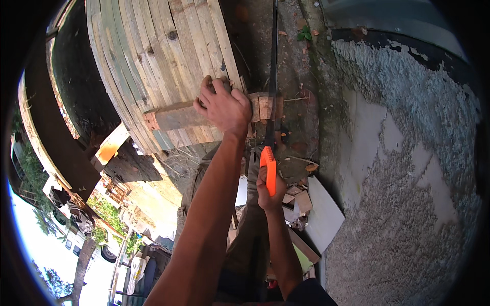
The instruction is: The person sits on the ground and uses a hand saw to cut a small piece of wood. They hold the wood with one hand and saw with the other, producing sawdust as they work.
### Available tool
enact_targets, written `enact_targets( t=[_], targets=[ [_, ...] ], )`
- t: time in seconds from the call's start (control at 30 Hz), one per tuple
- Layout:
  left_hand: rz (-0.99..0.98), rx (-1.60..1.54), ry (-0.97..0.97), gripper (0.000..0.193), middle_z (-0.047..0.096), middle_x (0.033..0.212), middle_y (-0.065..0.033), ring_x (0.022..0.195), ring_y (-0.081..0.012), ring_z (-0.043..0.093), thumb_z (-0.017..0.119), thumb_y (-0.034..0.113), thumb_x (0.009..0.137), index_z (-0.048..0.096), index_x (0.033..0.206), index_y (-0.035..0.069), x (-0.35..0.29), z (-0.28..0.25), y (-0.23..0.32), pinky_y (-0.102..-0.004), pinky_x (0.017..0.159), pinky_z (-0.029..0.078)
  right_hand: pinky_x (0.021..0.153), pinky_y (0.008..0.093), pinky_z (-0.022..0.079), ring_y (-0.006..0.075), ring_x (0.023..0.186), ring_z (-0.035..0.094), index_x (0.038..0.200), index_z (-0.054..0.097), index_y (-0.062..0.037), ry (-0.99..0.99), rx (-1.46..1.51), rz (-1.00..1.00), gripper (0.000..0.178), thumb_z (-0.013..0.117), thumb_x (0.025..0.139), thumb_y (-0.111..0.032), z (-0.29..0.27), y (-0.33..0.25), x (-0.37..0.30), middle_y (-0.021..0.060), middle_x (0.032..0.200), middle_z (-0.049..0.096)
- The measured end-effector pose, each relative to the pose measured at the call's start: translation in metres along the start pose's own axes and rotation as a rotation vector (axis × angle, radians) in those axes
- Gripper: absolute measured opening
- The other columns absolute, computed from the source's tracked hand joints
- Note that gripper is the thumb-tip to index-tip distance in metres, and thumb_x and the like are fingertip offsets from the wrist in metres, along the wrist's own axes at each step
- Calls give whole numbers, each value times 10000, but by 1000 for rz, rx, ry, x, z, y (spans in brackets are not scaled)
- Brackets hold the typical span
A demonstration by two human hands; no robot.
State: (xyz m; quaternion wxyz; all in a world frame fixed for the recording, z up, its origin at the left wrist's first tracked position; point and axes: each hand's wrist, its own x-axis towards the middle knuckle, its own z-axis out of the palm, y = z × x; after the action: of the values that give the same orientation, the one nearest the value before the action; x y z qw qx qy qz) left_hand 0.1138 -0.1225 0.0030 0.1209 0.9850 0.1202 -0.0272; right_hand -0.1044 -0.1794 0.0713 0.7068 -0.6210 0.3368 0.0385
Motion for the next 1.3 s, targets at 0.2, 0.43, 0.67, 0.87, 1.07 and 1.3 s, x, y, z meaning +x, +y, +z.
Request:
enact_targets(
  t=[0.2,0.43,0.67,0.87,1.07,1.3],
  targets=[
    [2,-5,1,324,505,1383,-177,1333,-327,451,556,204,821,642,1107,78,-1,-2,0,-595,1159,182,771,324,503,147,745,553,871,542,-10,128,115,-85,134,654,853,-81,-23,11,-22,55,781,576],
    [83,-39,120,275,576,1286,-134,1224,-307,531,568,242,870,661,1078,88,-4,13,-10,-601,1144,195,713,304,493,161,739,585,846,562,-28,288,-197,44,99,660,860,-38,-21,38,30,83,798,594],
    [548,-246,-162,489,619,1292,-85,1184,-266,577,672,443,908,641,1261,106,-9,-20,-38,-563,1123,245,750,478,500,414,814,610,868,620,-16,184,-858,-324,133,694,779,-81,-97,183,86,205,857,628],
    [970,-119,-149,792,628,1305,-113,1238,-307,575,786,486,808,512,1468,146,-5,-16,-68,-477,1091,342,877,515,423,400,896,605,857,596,-6,146,-1134,-421,234,733,756,-167,-147,286,136,197,852,630],
    [1040,-77,-1,812,616,1319,-167,1236,-364,570,787,496,812,499,1464,106,-11,-10,-81,-474,1064,403,931,524,399,373,1030,584,974,621,10,209,-1271,-471,367,750,814,-293,-144,377,170,195,994,641],
    [1084,-95,20,861,617,1301,-246,1213,-420,581,790,564,794,528,1412,24,-26,-23,-103,-499,1045,449,1019,540,382,391,1228,498,1352,476,49,235,-1207,-360,777,751,856,-483,-94,407,132,233,1269,545]
  ],
)
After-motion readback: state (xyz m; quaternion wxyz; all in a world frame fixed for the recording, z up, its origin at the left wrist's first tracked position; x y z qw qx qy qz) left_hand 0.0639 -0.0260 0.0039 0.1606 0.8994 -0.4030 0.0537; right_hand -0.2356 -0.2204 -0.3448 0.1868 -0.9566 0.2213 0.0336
